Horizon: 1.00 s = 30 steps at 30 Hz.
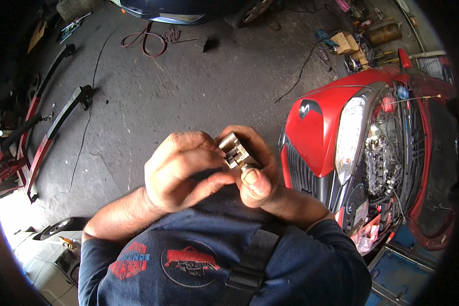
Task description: The person works on a red car's exposed engine, handling a valve cover and small metal parts from a cardboard box. They assemble a small metal component by hand, then return to the engine bay to install the part near the cylinder head.
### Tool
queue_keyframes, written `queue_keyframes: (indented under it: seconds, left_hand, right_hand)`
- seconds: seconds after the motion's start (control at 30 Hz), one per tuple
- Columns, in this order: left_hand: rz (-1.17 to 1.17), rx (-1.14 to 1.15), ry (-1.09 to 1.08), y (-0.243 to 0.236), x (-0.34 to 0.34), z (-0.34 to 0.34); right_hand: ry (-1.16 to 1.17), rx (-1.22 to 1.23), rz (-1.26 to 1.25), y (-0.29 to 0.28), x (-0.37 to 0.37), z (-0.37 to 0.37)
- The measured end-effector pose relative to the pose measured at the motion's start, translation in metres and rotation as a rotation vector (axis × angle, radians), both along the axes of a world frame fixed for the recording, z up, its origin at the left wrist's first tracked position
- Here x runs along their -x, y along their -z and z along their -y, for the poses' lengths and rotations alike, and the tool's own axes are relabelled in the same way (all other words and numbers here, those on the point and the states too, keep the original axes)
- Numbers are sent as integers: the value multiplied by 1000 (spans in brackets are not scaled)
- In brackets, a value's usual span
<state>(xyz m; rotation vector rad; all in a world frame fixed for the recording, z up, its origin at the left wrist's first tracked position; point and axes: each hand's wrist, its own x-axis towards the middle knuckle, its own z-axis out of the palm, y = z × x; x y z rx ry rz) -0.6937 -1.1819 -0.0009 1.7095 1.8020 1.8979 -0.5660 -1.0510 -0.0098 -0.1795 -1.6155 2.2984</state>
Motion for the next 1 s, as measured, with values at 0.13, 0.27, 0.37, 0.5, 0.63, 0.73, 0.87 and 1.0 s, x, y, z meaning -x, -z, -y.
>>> queue_keyframes:
  seconds: [0.13,0.27,0.37,0.5,0.63,0.73,0.87,1.0]
  left_hand:
    - [-111,-18,-77,-1,4,-7]
    - [-99,-40,-87,8,4,-14]
    - [-74,-55,-101,14,-1,-17]
    - [-46,-46,-86,11,0,-17]
    - [-117,70,105,-2,28,-13]
    - [-158,110,193,-6,40,-12]
    - [-165,151,211,-4,41,-9]
    - [-95,85,181,1,34,-12]
  right_hand:
    - [-69,250,80,-1,2,2]
    - [-52,477,129,2,7,3]
    - [-69,559,129,6,7,3]
    - [-94,614,117,8,5,3]
    - [-93,656,201,7,5,2]
    - [-220,675,224,6,6,1]
    - [-223,703,278,9,5,2]
    - [-241,774,231,12,4,-1]
